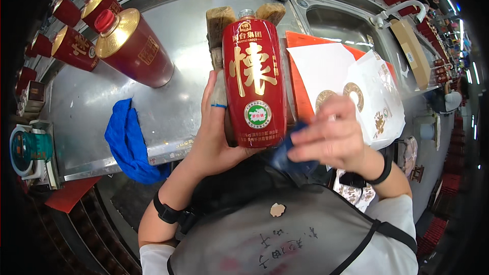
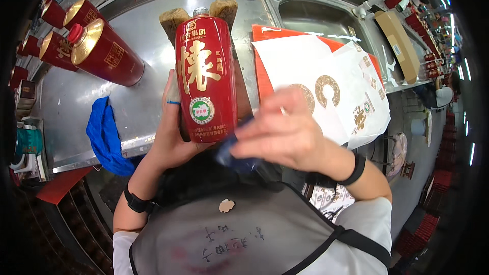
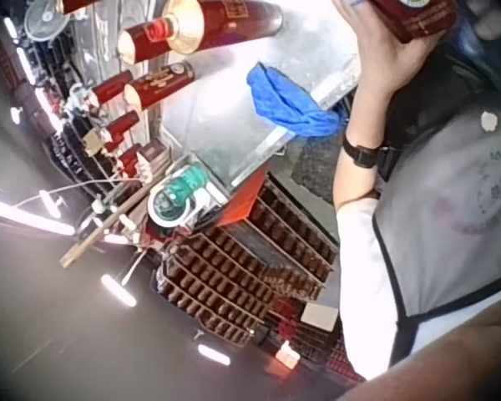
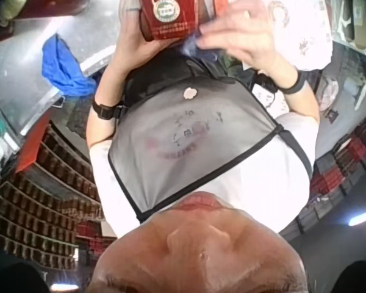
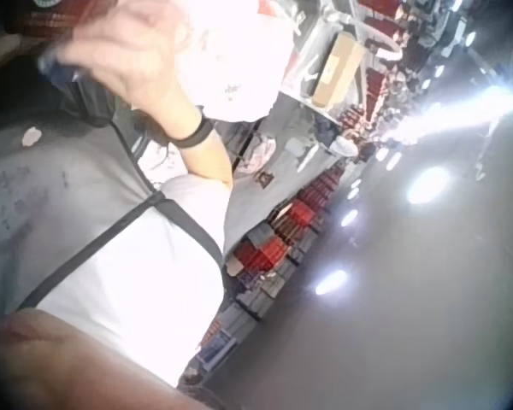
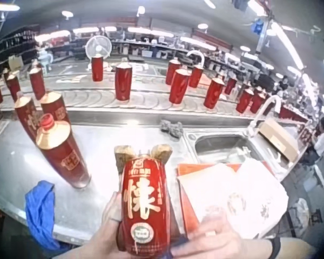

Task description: Applying decorative gold labels to red liquor bottles and smoothing them with a squeegee tool.

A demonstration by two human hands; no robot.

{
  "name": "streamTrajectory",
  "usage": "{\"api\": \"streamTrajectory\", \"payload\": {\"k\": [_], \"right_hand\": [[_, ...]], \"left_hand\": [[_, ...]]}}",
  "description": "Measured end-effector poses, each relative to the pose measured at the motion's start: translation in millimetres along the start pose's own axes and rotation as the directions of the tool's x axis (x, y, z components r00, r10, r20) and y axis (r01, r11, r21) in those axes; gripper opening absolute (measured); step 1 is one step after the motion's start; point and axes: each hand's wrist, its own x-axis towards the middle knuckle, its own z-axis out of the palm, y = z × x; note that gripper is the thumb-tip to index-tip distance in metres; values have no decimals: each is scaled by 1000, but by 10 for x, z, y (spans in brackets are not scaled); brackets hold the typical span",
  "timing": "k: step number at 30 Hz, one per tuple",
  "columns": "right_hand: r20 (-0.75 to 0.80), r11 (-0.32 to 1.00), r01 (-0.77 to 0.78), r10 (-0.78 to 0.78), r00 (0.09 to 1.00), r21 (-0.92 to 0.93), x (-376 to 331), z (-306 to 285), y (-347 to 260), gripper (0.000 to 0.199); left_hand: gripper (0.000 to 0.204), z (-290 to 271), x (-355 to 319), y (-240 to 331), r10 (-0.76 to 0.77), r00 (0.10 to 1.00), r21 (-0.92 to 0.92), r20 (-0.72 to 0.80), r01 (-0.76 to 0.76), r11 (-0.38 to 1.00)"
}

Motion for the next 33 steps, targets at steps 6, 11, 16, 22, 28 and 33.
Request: {"api": "streamTrajectory", "payload": {"k": [6,11,16,22,28,33], "right_hand": [[-91,990,-118,111,990,-71,17,-100,-61,21],[-109,983,-181,183,977,23,-69,55,-38,25],[54,955,-296,294,954,30,-234,6,-195,22],[61,369,-642,837,544,672,-222,-69,8,22],[579,-102,-700,651,490,707,-69,83,166,38],[603,-23,-758,622,500,651,-11,193,190,26]], "left_hand": [[115,-4,-22,14,-54,998,28,-15,54,998],[112,-7,-6,-12,-4,1000,66,-24,5,998],[96,-18,3,56,68,993,151,-95,-53,987],[67,-68,-38,212,28,993,255,-115,3,967],[89,-95,-90,191,-26,998,23,-60,28,999],[88,-74,-104,133,-100,993,-128,-61,91,988]]}}
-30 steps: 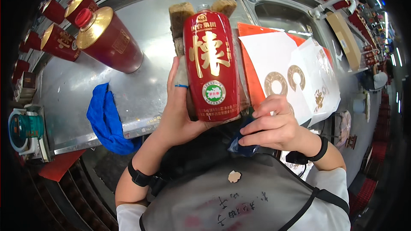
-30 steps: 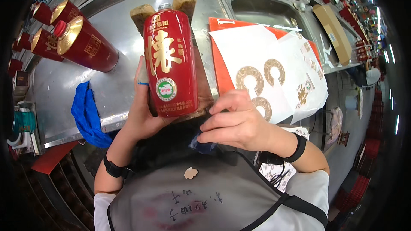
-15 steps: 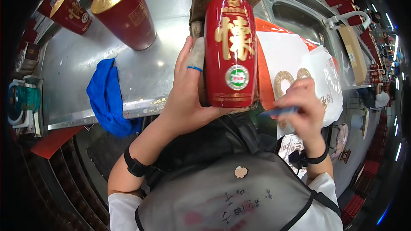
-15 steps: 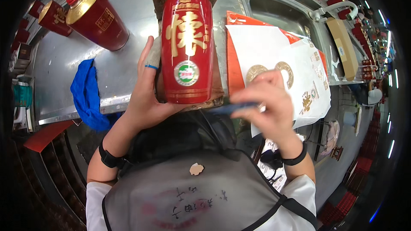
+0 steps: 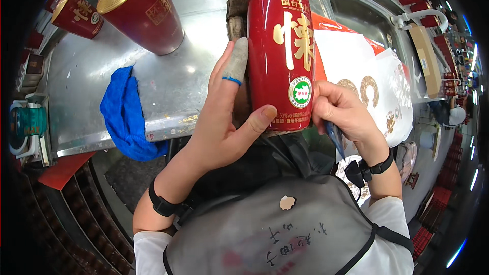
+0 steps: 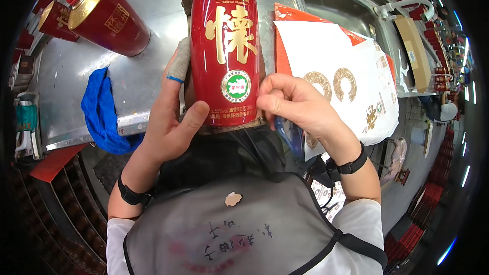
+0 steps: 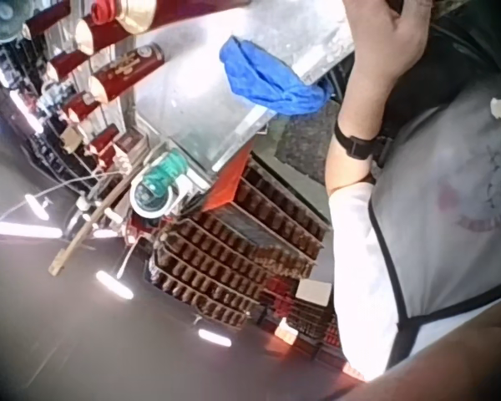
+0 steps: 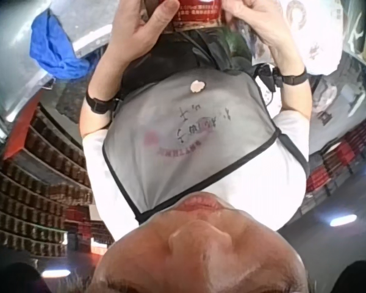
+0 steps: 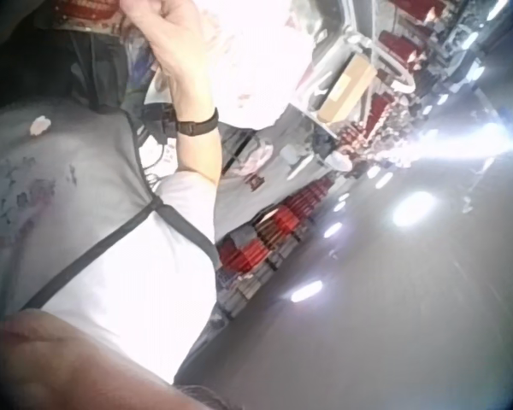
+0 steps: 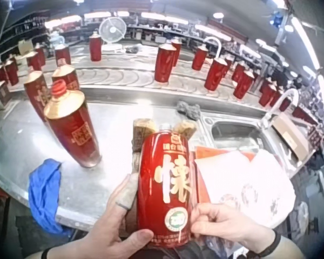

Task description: Applying decorative gold labels to red liquor bottles and smoothing them with a squeegee tool.

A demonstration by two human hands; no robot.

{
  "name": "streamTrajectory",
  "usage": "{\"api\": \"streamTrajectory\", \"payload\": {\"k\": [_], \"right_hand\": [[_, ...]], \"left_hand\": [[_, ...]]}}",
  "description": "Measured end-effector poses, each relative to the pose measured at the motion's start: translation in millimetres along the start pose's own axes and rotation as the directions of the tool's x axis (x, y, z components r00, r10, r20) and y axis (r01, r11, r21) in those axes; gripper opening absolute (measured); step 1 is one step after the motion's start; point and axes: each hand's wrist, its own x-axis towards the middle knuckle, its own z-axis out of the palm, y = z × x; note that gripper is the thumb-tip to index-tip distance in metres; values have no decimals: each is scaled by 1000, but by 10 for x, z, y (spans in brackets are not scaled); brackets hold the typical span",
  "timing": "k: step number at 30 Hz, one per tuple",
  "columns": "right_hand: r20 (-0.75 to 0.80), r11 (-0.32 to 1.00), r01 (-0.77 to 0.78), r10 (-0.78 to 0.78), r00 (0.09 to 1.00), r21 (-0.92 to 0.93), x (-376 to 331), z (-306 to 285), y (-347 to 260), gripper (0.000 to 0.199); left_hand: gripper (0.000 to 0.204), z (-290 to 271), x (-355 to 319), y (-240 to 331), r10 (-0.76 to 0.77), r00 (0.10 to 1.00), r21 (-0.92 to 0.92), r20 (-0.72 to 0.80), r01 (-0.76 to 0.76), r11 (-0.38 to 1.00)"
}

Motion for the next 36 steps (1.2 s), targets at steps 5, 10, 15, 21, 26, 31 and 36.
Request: {"api": "streamTrajectory", "payload": {"k": [5,10,15,21,26,31,36], "right_hand": [[22,999,-5,4,1000,38,48,19,31,18],[52,994,51,-56,997,93,64,52,37,18],[105,991,31,-45,993,132,98,-7,33,20],[94,989,-9,-6,996,149,103,-33,51,23],[85,994,-21,13,996,103,120,-31,58,25],[77,1000,12,-13,997,24,143,-52,114,28],[58,1000,14,-13,998,-12,116,-154,138,22]], "left_hand": [[80,28,6,-24,-37,999,-102,9,38,994],[73,-10,-10,-70,-101,993,-171,67,112,979],[72,-12,-16,-121,-165,983,-116,86,174,978],[80,19,-3,-118,-210,973,-176,91,224,959],[90,82,11,-96,-192,977,-343,95,213,915],[90,56,-9,-129,-201,976,-267,80,215,939],[87,2,3,-188,-169,983,-149,65,177,973]]}}
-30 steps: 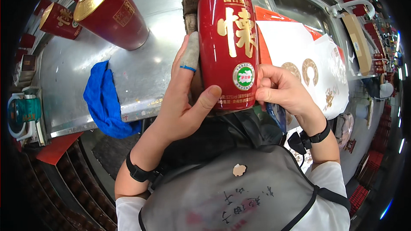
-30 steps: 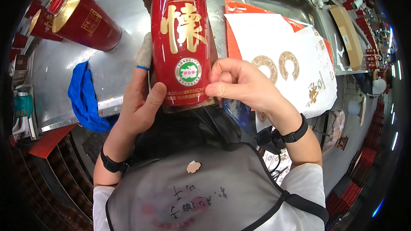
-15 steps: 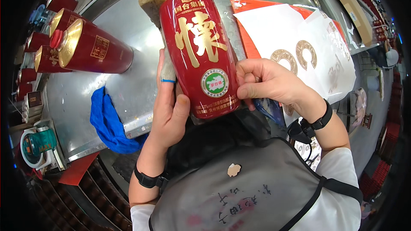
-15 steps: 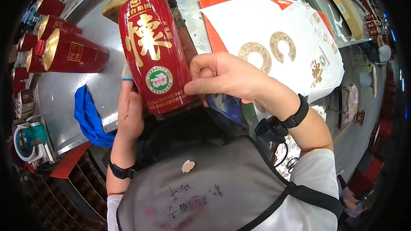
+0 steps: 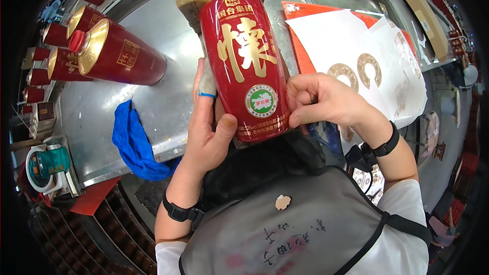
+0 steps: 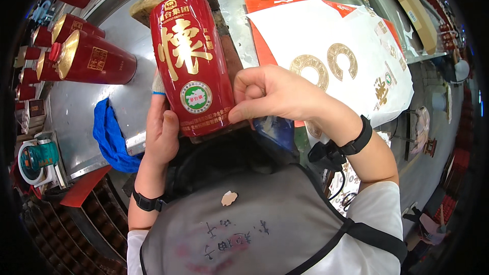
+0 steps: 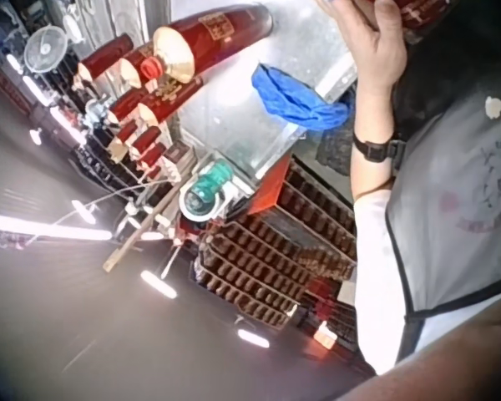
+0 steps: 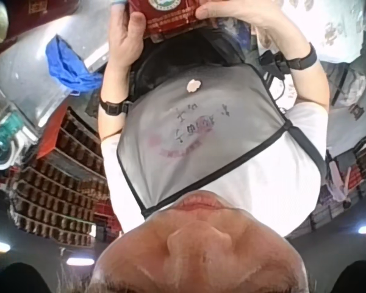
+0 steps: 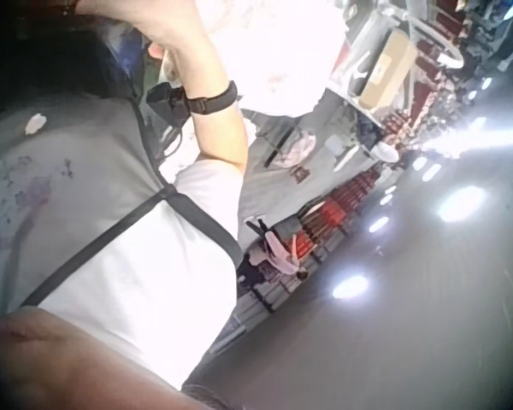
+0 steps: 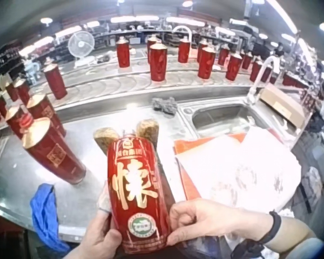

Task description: Applying decorative gold labels to red liquor bottles and smoothing them with a squeegee tool.

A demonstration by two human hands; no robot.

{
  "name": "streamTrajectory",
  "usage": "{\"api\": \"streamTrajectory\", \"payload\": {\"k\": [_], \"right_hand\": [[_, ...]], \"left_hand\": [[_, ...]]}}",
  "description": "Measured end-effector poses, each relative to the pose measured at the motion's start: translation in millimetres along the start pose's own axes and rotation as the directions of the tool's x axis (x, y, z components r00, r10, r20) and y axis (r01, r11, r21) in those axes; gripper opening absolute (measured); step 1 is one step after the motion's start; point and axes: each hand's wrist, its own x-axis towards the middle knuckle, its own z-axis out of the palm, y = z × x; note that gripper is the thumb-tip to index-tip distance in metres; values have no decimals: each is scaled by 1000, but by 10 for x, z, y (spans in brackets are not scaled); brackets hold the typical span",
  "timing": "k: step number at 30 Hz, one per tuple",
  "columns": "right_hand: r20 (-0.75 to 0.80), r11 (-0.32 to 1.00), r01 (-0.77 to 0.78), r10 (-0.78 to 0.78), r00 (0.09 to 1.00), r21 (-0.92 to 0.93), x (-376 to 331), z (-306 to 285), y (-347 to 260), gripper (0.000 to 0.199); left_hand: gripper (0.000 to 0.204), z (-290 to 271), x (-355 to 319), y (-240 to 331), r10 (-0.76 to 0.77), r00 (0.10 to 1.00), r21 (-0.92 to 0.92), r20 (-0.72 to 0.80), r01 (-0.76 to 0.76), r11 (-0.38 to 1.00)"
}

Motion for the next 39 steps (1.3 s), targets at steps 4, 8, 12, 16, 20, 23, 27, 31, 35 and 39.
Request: {"api": "streamTrajectory", "payload": {"k": [4,8,12,16,20,23,27,31,35,39], "right_hand": [[-383,982,89,-147,912,-166,74,-303,-273,47],[-453,863,378,-499,739,-335,74,-279,-694,33],[-114,871,293,-362,925,-394,8,205,-1050,46],[91,407,366,-557,825,-837,268,296,-1375,34],[188,54,337,-743,642,-940,512,252,-1742,32],[265,120,381,-532,805,-917,552,476,-1780,24],[328,32,410,-542,773,-912,568,450,-1847,25],[302,-65,342,-640,706,-937,617,256,-1602,26],[539,-211,516,-539,647,-831,239,579,-1049,17],[473,297,626,-451,757,-721,-88,690,-920,17]], "left_hand": [[89,-59,37,48,145,989,169,13,-145,975],[96,-29,56,94,134,991,154,8,-134,979],[96,-74,95,104,199,979,260,47,-205,944],[132,-97,100,172,289,953,351,94,-304,886],[147,6,126,252,322,946,380,25,-307,872],[142,90,226,228,339,941,225,-13,-327,918],[137,114,188,216,159,986,89,-49,-155,984],[137,143,161,234,264,959,118,-103,-252,961],[133,137,218,196,93,991,-34,-99,-96,995],[141,111,169,115,150,985,269,-84,-123,955]]}}
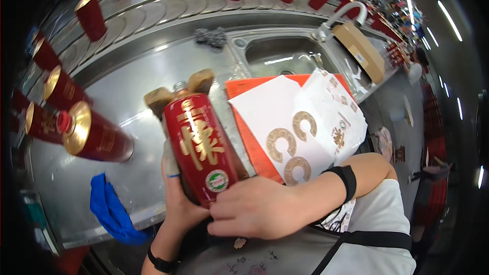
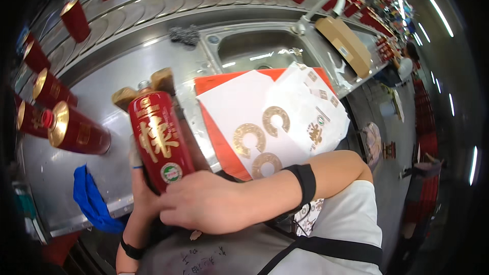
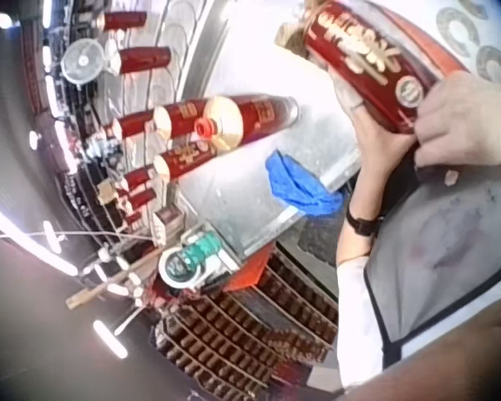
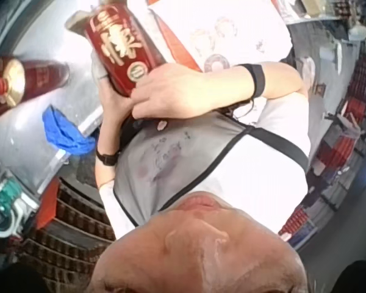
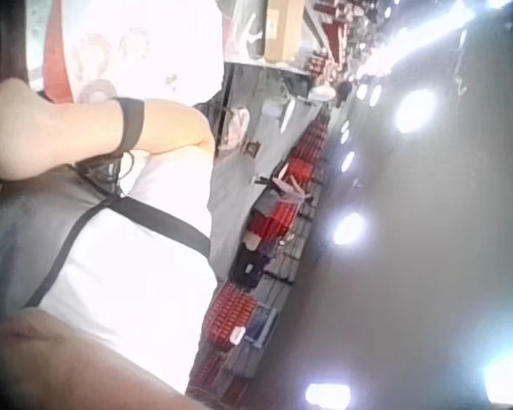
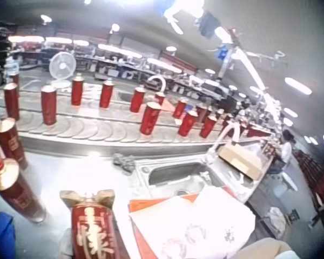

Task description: Applying decorative gold labels to red liquor bottles and smoothing them with a squeegee tool.

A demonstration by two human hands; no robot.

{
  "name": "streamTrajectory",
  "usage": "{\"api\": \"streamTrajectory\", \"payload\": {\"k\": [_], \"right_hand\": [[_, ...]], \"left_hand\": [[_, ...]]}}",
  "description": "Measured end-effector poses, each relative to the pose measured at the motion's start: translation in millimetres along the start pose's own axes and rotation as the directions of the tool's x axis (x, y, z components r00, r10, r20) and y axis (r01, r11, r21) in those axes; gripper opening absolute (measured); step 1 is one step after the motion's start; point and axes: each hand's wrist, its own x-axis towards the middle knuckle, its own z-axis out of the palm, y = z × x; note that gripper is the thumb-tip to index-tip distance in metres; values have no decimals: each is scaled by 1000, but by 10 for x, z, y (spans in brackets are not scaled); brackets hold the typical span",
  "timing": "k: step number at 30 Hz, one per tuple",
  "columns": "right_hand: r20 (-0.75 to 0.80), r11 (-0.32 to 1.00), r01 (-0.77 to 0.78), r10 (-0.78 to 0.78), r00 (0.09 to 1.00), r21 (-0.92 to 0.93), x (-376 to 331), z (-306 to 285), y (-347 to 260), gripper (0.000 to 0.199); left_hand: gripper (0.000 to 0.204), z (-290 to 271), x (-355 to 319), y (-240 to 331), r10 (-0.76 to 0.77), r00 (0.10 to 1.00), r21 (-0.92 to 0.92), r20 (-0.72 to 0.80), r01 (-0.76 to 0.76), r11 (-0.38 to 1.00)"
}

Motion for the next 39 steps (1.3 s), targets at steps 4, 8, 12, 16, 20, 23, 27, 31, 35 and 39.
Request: {"api": "streamTrajectory", "payload": {"k": [4,8,12,16,20,23,27,31,35,39], "right_hand": [[-492,981,-194,172,854,7,-126,-224,425,21],[-441,925,134,-292,849,-355,-224,-13,321,24],[-227,998,63,-69,971,-31,-255,118,150,15],[-504,985,-128,171,846,118,-254,-26,526,24],[-475,946,97,-241,846,-308,-430,293,398,10],[-332,970,237,-204,921,61,-597,551,149,13],[-589,997,-26,-22,808,-73,-668,404,256,11],[-262,984,167,-176,949,-59,-659,224,164,20],[-263,937,-143,232,937,318,-901,-5,145,31],[-450,852,-257,469,760,456,-1532,-862,1207,34]], "left_hand": [[137,22,-85,25,-152,987,-33,44,154,988],[138,33,-74,134,82,993,204,-84,-63,977],[138,-28,-72,229,148,989,319,-25,-132,938],[139,-15,-98,323,172,984,414,36,-171,894],[134,65,-63,378,166,986,315,15,-162,935],[128,141,-50,382,120,992,323,-41,-101,941],[127,124,-89,415,175,985,324,11,-169,931],[121,90,-114,452,197,980,516,26,-182,837],[107,50,-130,492,297,943,648,147,-319,691],[78,12,-95,530,341,872,641,352,-490,591]]}}
